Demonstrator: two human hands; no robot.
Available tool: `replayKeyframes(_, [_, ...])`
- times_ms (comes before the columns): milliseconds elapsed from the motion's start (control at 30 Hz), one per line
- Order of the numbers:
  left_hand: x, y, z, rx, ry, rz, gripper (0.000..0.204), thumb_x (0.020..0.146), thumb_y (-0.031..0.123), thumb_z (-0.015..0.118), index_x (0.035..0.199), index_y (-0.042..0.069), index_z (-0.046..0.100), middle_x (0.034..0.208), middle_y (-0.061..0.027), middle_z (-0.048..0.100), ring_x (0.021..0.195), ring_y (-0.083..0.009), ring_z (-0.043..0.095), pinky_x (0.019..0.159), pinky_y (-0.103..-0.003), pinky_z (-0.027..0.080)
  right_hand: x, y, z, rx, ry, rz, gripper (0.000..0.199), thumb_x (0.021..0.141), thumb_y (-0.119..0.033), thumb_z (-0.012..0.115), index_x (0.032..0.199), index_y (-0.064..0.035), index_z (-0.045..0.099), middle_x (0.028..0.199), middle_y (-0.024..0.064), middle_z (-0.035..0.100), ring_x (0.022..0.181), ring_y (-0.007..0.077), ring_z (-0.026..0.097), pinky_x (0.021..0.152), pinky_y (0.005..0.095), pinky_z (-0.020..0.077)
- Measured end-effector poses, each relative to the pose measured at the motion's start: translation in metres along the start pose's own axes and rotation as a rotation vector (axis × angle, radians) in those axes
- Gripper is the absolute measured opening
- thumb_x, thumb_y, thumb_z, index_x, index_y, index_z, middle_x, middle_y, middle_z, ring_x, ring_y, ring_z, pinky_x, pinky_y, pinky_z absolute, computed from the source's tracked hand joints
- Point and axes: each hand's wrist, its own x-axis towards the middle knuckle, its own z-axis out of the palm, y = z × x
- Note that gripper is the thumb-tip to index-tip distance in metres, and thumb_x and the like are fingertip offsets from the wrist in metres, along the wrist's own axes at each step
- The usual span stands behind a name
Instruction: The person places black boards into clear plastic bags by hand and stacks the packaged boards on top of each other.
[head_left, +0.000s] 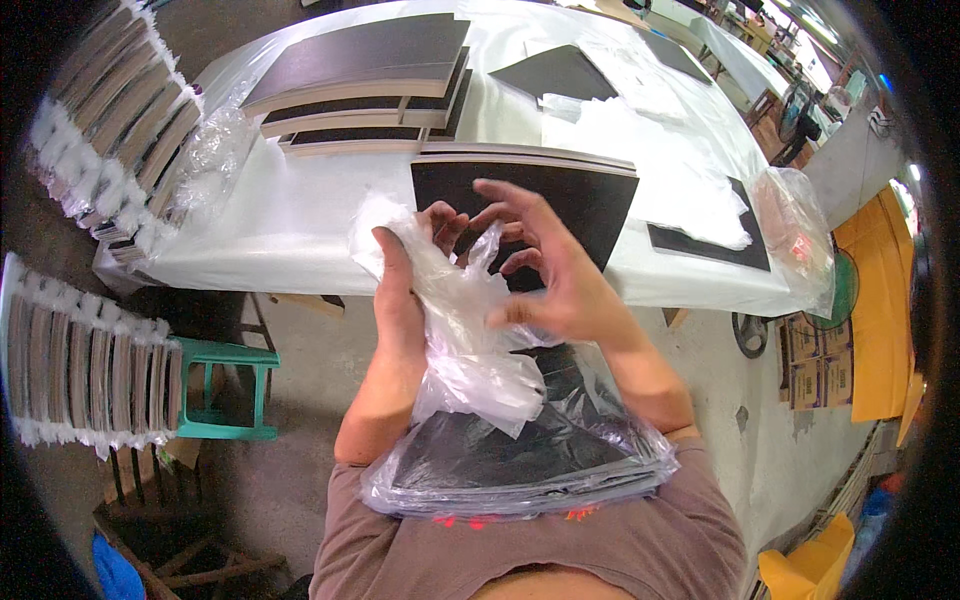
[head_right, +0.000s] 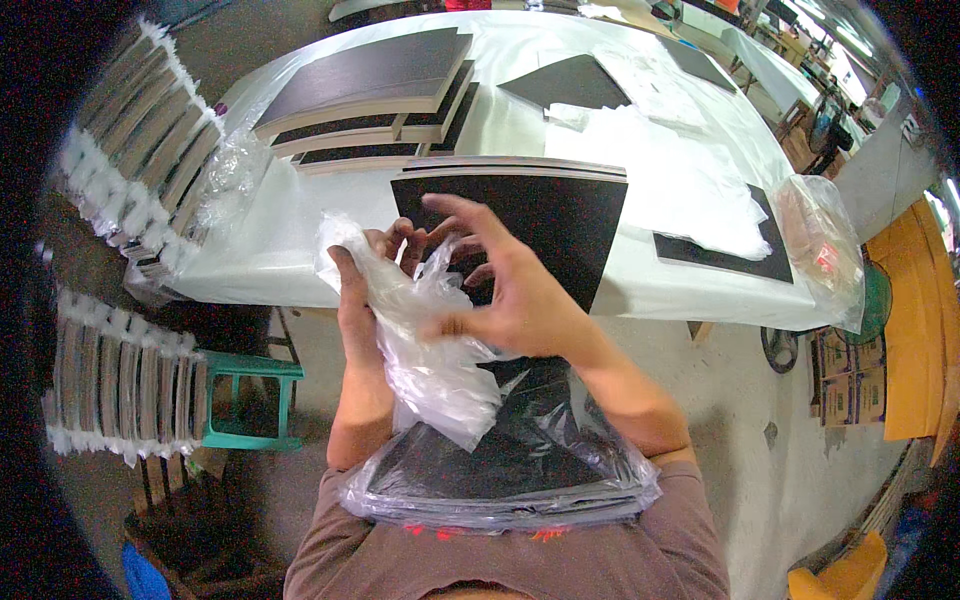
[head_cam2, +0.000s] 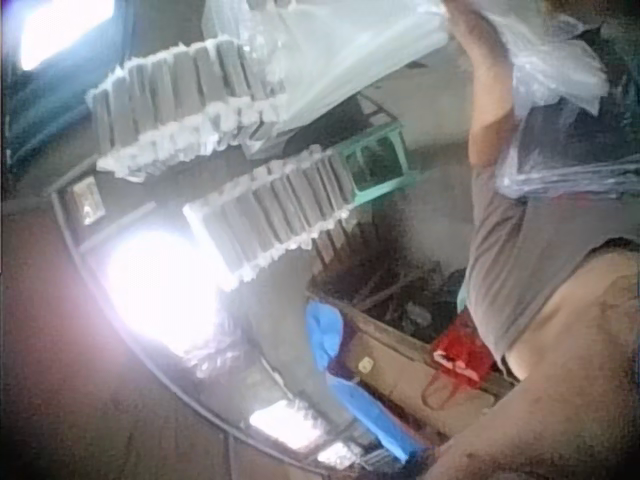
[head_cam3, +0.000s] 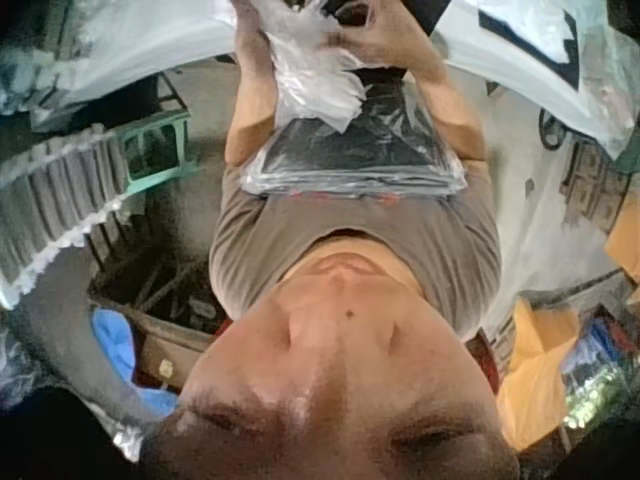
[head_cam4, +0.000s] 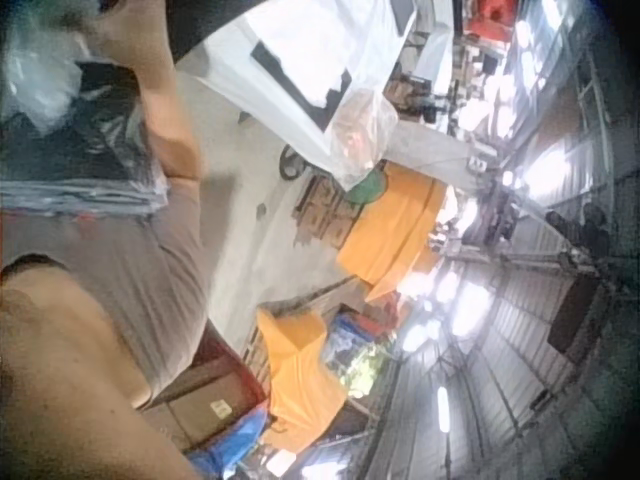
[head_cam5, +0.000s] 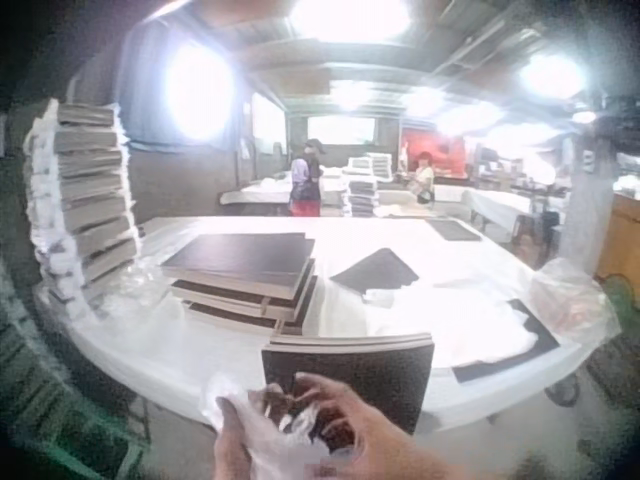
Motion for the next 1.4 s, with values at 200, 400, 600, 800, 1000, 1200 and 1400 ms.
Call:
replayKeyframes(200, [0.000, -0.009, -0.006, -0.158, -0.022, 0.010, 0.040, 0.081, 0.051, 0.040, 0.084, 0.012, 0.043, 0.101, -0.0048, 0.043, 0.111, -0.0210, 0.034, 0.094, -0.039, 0.029, -0.003, 0.038, 0.011, 0.467, 0.029, 0.031, 0.050, 0.071, -0.023, 0.068, 0.110, -0.0033, 0.043, 0.094, 0.0024, 0.051, 0.088, 0.0105, 0.049, 0.075, 0.0228, 0.0410])
replayKeyframes(400, [0.001, -0.012, -0.022, -0.378, -0.200, -0.008, 0.039, 0.082, 0.049, 0.039, 0.081, 0.012, 0.048, 0.069, 0.0008, 0.042, 0.072, -0.0114, 0.046, 0.077, -0.033, 0.040, 0.002, 0.044, 0.008, 0.620, 0.363, 0.063, 0.013, 0.075, -0.010, 0.062, 0.076, -0.0050, 0.050, 0.069, 0.0002, 0.053, 0.063, 0.0046, 0.049, 0.056, 0.0177, 0.0409])
replayKeyframes(600, [0.011, 0.020, -0.075, 0.259, -0.052, 0.085, 0.037, 0.079, 0.036, 0.052, 0.096, 0.002, 0.050, 0.063, -0.0026, 0.048, 0.050, -0.0114, 0.047, 0.042, -0.021, 0.041, -0.001, 0.036, -0.018, -0.046, 0.604, -0.079, 0.021, 0.073, -0.013, 0.066, 0.067, -0.0048, 0.047, 0.055, -0.0017, 0.050, 0.048, 0.0022, 0.043, 0.042, 0.0175, 0.0360])
replayKeyframes(800, [0.010, -0.016, -0.015, 0.914, -0.144, 0.102, 0.029, 0.066, 0.014, 0.072, 0.087, 0.001, 0.058, 0.079, -0.0045, 0.060, 0.067, -0.0091, 0.054, 0.057, -0.024, 0.044, -0.004, 0.036, 0.001, -0.358, 0.640, -0.228, 0.026, 0.073, -0.016, 0.066, 0.064, -0.0027, 0.045, 0.047, 0.0007, 0.044, 0.046, 0.0018, 0.037, 0.039, 0.0185, 0.0309])
replayKeyframes(1000, [0.012, -0.021, -0.019, 0.723, -0.038, 0.123, 0.014, 0.071, 0.013, 0.068, 0.073, 0.002, 0.060, 0.067, -0.0018, 0.058, 0.058, -0.0081, 0.051, 0.050, -0.022, 0.040, -0.008, 0.051, -0.025, 0.077, 0.570, -0.052, 0.024, 0.075, -0.017, 0.064, 0.084, -0.0044, 0.045, 0.059, 0.0005, 0.052, 0.058, 0.0038, 0.047, 0.050, 0.0179, 0.0354])
replayKeyframes(1200, [0.012, -0.016, -0.018, 0.812, -0.029, 0.054, 0.016, 0.068, 0.011, 0.069, 0.077, 0.001, 0.061, 0.071, -0.0032, 0.059, 0.061, -0.0092, 0.052, 0.054, -0.023, 0.042, -0.009, 0.030, -0.026, 0.290, 0.205, 0.031, 0.038, 0.077, -0.003, 0.057, 0.112, -0.0045, 0.042, 0.086, 0.0105, 0.062, 0.067, 0.0070, 0.055, 0.053, 0.0186, 0.0428])
replayKeyframes(1400, [0.013, -0.024, -0.023, 0.839, -0.087, 0.120, 0.014, 0.068, 0.006, 0.068, 0.081, 0.003, 0.063, 0.075, -0.0033, 0.062, 0.070, -0.0094, 0.056, 0.064, -0.022, 0.044, -0.015, 0.045, -0.014, 0.090, 0.321, 0.051, 0.018, 0.076, 0.000, 0.056, 0.094, -0.0016, 0.057, 0.077, 0.0052, 0.063, 0.054, 0.0035, 0.050, 0.043, 0.0169, 0.0376])
